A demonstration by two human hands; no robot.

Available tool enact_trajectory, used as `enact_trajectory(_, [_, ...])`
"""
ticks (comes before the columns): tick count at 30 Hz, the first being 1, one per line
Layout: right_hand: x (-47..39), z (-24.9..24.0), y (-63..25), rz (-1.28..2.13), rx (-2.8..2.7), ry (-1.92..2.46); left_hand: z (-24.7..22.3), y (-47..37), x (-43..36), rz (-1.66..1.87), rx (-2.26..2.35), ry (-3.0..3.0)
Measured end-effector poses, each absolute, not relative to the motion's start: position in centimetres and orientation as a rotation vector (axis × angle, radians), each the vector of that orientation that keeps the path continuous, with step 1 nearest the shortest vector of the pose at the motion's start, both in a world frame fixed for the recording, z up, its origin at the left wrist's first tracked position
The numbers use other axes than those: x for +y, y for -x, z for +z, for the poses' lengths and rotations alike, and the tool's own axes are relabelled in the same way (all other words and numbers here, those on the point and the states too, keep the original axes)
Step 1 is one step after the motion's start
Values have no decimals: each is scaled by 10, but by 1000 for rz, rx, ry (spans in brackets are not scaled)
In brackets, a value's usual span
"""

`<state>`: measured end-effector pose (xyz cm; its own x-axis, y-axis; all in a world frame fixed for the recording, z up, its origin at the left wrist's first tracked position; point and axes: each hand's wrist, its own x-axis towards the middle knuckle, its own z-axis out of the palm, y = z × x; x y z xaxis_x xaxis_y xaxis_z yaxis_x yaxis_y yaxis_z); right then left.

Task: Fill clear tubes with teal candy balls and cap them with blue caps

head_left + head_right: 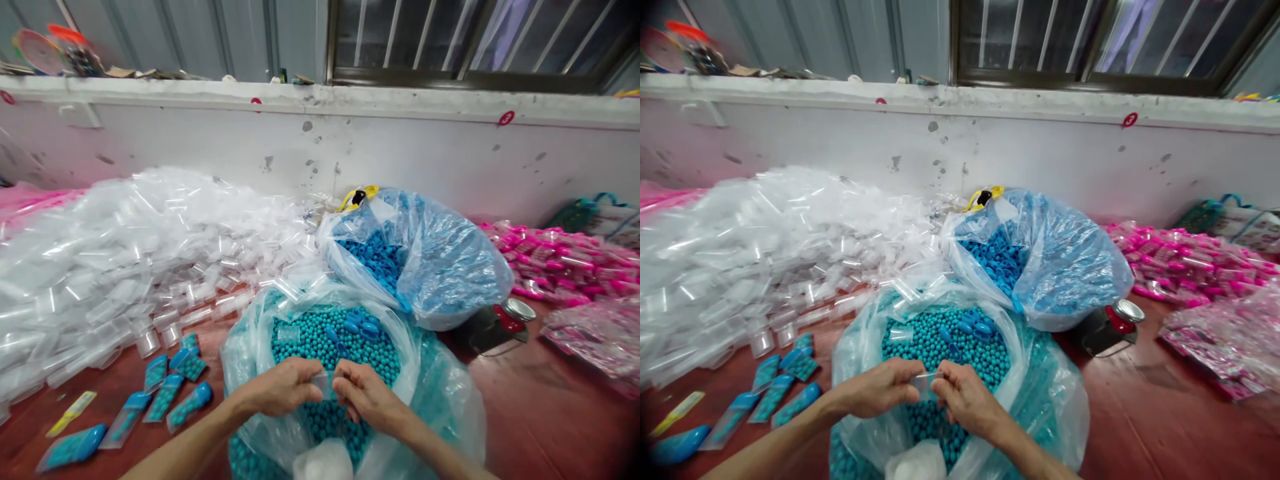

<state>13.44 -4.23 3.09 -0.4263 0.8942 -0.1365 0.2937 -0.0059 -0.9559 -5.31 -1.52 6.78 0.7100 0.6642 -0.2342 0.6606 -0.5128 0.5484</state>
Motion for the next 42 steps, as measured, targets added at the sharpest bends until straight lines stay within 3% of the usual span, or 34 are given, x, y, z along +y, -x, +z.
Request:
enact_trajectory(9, [-37, 31, -114, 1758, -1236, 1234, 42, 42, -22, -30, 1382, -2587])
enact_trajectory(16, [-36, 28, -146, 1525, -1095, 1251, 54, 66, 1, 13, 1946, -2547])
enact_trajectory(22, [-28, 17, -136, 1602, -1480, 1312, 56, 31, 15, 360, 1878, -2497])
enact_trajectory(27, [-36, 17, -137, 1590, -1715, 1365, 52, 28, -10, 193, 1181, -2282])
enact_trajectory(29, [-32, 27, -141, 1447, -2065, 1427, 48, 35, -19, 129, 1159, -2204])
enact_trajectory(35, [7, 51, -133, 157, -2620, 1681, 38, 39, -16, 25, 1482, -2282])
enact_trajectory(42, [13, 18, -135, -113, -2842, 1534, 3, 1, 7, 47, 1354, -2018])
